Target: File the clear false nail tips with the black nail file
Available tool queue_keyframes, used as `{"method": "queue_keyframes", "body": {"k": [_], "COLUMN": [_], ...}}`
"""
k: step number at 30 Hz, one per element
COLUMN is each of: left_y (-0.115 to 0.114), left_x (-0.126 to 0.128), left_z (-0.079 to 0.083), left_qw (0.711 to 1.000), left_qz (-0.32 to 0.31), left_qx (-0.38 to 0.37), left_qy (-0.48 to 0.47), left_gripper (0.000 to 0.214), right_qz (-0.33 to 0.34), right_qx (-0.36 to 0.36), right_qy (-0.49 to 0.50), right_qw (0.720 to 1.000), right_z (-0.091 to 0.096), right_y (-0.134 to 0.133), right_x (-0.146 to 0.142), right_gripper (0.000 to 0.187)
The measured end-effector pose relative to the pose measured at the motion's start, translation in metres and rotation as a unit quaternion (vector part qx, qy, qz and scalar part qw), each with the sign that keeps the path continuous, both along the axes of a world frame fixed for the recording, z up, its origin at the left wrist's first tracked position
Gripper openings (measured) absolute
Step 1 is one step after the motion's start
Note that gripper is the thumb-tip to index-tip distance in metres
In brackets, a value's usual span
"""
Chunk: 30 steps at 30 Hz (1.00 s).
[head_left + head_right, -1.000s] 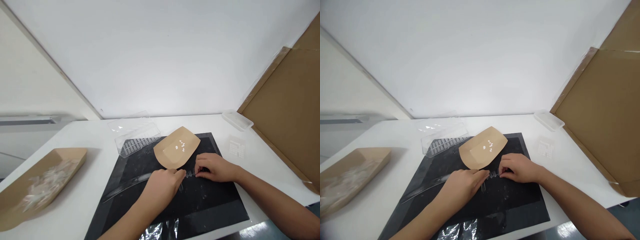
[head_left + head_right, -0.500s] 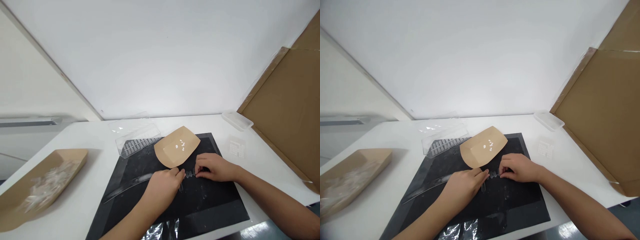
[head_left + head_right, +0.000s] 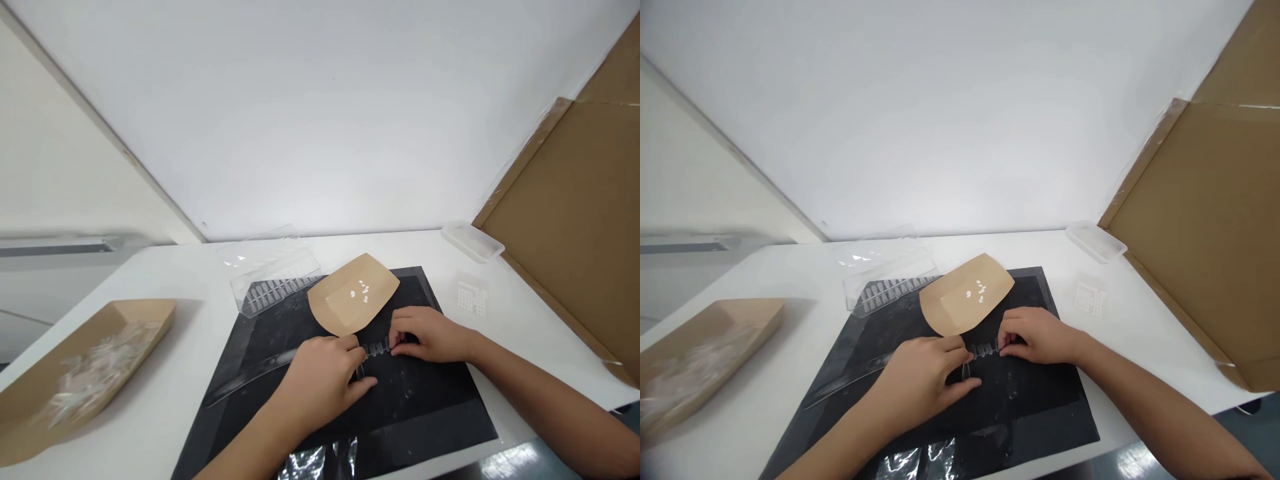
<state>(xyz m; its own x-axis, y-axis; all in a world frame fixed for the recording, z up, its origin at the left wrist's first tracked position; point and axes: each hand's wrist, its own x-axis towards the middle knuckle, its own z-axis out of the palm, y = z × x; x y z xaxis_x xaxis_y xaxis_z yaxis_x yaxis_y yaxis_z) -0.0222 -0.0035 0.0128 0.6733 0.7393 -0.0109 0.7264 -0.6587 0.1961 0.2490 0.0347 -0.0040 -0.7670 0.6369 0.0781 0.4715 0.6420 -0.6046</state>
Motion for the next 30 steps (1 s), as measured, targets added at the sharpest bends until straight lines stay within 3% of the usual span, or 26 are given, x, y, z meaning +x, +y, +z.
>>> {"method": "queue_keyframes", "body": {"k": [4, 7, 12, 17, 23, 30], "left_y": [0.001, 0.002, 0.004, 0.006, 0.010, 0.013], "left_x": [-0.002, -0.002, -0.004, -0.007, -0.007, -0.005], "left_z": [0.009, 0.011, 0.012, 0.014, 0.007, -0.007], "left_qw": [0.998, 0.997, 0.997, 0.997, 0.999, 1.000], "left_qz": [0.027, 0.026, -0.011, -0.050, -0.002, -0.002], "left_qx": [-0.056, -0.061, -0.050, -0.049, -0.026, 0.009], "left_qy": [0.025, 0.042, 0.052, 0.039, 0.023, 0.023], "left_gripper": [0.033, 0.026, 0.015, 0.027, 0.027, 0.036], "right_qz": [-0.004, -0.004, -0.005, -0.006, -0.005, -0.005], "right_qx": [-0.006, -0.009, -0.010, -0.016, -0.022, -0.024], "right_qy": [0.001, 0.007, 0.010, 0.004, -0.001, 0.004], "right_qw": [1.000, 1.000, 1.000, 1.000, 1.000, 1.000], "right_z": [-0.001, -0.002, -0.002, 0.000, 0.000, 0.000], "right_y": [0.001, 0.001, 0.001, 0.001, 0.001, 0.001], "right_x": [0.000, 0.000, 0.000, 0.000, 0.000, 0.000], "right_gripper": [0.005, 0.005, 0.005, 0.006, 0.006, 0.006]}}
